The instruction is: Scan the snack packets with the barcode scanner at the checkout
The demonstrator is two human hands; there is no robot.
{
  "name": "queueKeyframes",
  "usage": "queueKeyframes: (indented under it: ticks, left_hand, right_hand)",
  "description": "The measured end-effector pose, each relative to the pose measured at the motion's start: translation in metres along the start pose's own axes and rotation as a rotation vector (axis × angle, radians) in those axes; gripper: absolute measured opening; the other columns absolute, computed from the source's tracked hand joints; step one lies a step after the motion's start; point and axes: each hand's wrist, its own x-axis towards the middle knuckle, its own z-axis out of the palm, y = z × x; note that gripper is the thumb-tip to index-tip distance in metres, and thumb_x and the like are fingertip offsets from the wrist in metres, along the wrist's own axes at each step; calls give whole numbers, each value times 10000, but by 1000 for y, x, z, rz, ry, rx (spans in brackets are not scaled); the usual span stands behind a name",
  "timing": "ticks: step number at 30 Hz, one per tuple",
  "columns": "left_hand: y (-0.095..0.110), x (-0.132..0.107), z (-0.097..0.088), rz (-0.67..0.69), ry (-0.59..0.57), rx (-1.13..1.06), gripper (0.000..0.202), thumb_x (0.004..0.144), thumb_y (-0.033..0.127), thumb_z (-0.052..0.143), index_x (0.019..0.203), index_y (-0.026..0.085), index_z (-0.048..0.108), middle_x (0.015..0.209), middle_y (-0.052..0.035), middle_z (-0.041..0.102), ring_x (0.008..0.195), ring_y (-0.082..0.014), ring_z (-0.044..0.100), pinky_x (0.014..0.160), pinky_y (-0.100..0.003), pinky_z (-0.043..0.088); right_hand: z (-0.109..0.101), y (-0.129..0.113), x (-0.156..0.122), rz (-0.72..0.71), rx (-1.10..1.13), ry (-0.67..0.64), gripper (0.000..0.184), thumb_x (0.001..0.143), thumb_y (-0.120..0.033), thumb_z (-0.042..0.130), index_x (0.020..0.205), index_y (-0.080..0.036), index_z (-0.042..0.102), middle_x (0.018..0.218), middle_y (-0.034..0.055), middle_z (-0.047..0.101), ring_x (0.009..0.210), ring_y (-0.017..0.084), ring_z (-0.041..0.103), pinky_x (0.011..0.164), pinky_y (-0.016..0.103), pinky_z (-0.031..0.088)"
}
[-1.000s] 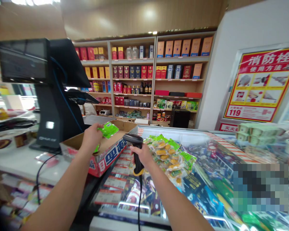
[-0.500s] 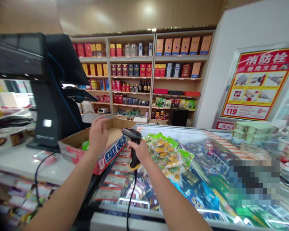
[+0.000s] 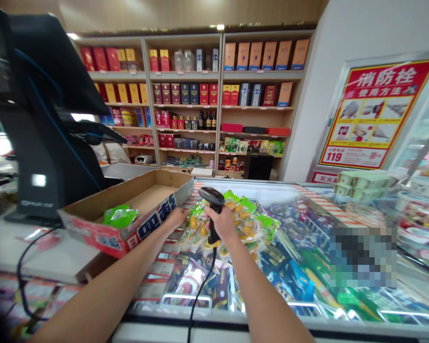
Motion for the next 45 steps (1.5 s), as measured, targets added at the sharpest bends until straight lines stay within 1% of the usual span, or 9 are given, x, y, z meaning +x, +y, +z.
queueKeyframes:
  ticks: [3,6,8,11,14,19,25,38,45]
  left_hand:
    - [-1,1,1,-111,-91,41,257,611,173,649,405,184,495,345,10,445,375,-147,449,458,-266,355]
    - [7,-2,2,-150,-80,35,164,663,134,586,509,172,543,462,-4,542,463,-145,510,492,-244,369]
    - [17,-5,-3,-110,14,2,138,748,163,523,618,174,564,582,-20,605,560,-150,558,547,-241,403]
    - [34,-11,-17,34,228,-48,153,840,236,453,768,188,578,714,-27,640,675,-160,585,651,-255,441]
    - [49,-16,-31,137,302,-62,173,864,287,451,804,203,591,741,-16,643,711,-162,587,706,-257,447]
    - [57,-19,-37,186,286,-77,200,875,289,449,804,207,616,755,-11,659,729,-159,600,731,-264,454]
    - [56,-19,-36,168,269,-50,201,867,254,448,784,208,626,742,-21,663,717,-168,601,719,-281,460]
    - [62,-24,-38,193,227,-14,249,869,288,416,783,196,631,736,-33,658,718,-175,598,703,-278,441]
    - [61,-26,-35,197,172,20,222,871,263,445,805,192,645,773,-36,691,744,-167,628,721,-263,438]
  right_hand:
    - [2,-1,0,-16,-18,6,277,680,-425,655,573,-186,563,387,-6,529,316,146,510,351,250,411]
    - [3,-4,-2,-17,-36,3,272,683,-425,649,579,-189,562,394,-2,535,315,144,509,353,250,412]
    - [3,-6,-4,-18,-34,11,268,682,-421,647,582,-186,563,396,1,540,311,140,502,349,248,407]
    - [3,-10,-6,-4,-8,9,263,668,-416,654,588,-183,564,405,0,544,316,139,503,346,248,405]
    - [-3,-15,-7,-3,-17,-75,273,669,-420,654,583,-177,567,413,-1,544,328,138,510,353,245,409]
    - [-23,-24,-4,-36,-117,-228,251,667,-399,669,639,-167,577,516,-2,595,338,122,524,353,230,408]
    - [-42,-24,1,-19,-123,-314,234,664,-370,693,714,-165,593,562,-12,599,345,128,537,347,233,410]
    - [-41,-26,0,-22,-150,-331,232,677,-364,683,607,-174,569,501,-14,576,342,128,532,355,229,402]
    - [-37,-22,2,-32,-104,-316,243,665,-373,701,667,-162,580,529,-10,593,334,122,534,343,224,402]
